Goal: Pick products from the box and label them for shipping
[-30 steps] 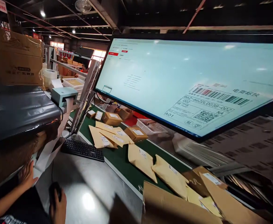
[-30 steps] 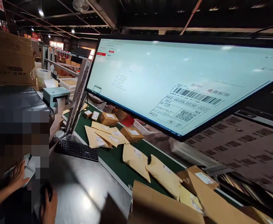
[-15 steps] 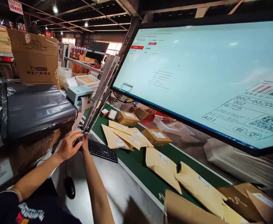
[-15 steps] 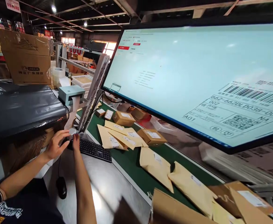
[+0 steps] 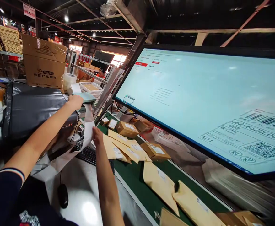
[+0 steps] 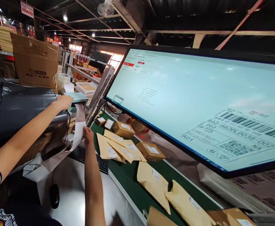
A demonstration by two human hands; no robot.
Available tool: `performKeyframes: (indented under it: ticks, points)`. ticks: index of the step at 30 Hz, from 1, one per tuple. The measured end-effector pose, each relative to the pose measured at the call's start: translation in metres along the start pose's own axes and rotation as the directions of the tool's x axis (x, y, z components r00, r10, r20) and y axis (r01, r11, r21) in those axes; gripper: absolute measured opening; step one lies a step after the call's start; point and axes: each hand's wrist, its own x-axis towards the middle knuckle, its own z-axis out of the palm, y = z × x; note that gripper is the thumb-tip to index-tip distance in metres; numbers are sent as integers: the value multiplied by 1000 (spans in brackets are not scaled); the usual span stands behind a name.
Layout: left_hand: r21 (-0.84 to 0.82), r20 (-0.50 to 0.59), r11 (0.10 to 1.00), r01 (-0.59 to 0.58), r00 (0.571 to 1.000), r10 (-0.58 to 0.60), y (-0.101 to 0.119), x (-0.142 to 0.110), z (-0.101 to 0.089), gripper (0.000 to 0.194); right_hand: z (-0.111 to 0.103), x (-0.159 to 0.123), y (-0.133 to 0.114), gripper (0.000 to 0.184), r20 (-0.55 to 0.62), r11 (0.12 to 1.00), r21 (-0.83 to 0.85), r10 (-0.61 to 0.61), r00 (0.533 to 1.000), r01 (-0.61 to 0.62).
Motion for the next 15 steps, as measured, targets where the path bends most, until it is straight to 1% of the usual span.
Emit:
performKeyframes:
  ticks: [2, 4, 6, 8, 10, 11, 13, 15]
  points:
    - [12, 12, 1000, -14, 1000, 14, -5, 2, 8, 47, -3, 2, -38, 40, -31, 997, -50, -67, 997, 65]
    - [2, -1, 1000, -25, 1000, 25, -9, 2, 12, 50, 5, 4, -79, 39, -10, 965, -192, -186, 983, 180]
    - [-13, -8, 999, -34, 999, 34, -13, 4, 14, 50, 23, 5, -117, 39, 78, 869, -373, -320, 944, 325]
    - [-29, -12, 999, -43, 999, 43, -16, 5, 13, 52, 48, 2, -148, 38, 196, 747, -496, -400, 895, 442]
    - [-63, -23, 996, -58, 998, 57, -20, 6, 14, 56, 75, -2, -171, 34, 305, 649, -549, -430, 850, 526]
    - [-86, -33, 994, -65, 998, 62, -23, 7, 14, 58, 88, -6, -180, 33, 345, 619, -555, -436, 831, 555]
    - [-149, -53, 986, -76, 996, 69, -28, 9, 15, 57, 108, -16, -193, 31, 397, 598, -540, -439, 806, 592]
    - [-231, -75, 969, -88, 995, 73, -34, 13, 14, 52, 119, -33, -201, 31, 438, 615, -499, -430, 790, 611]
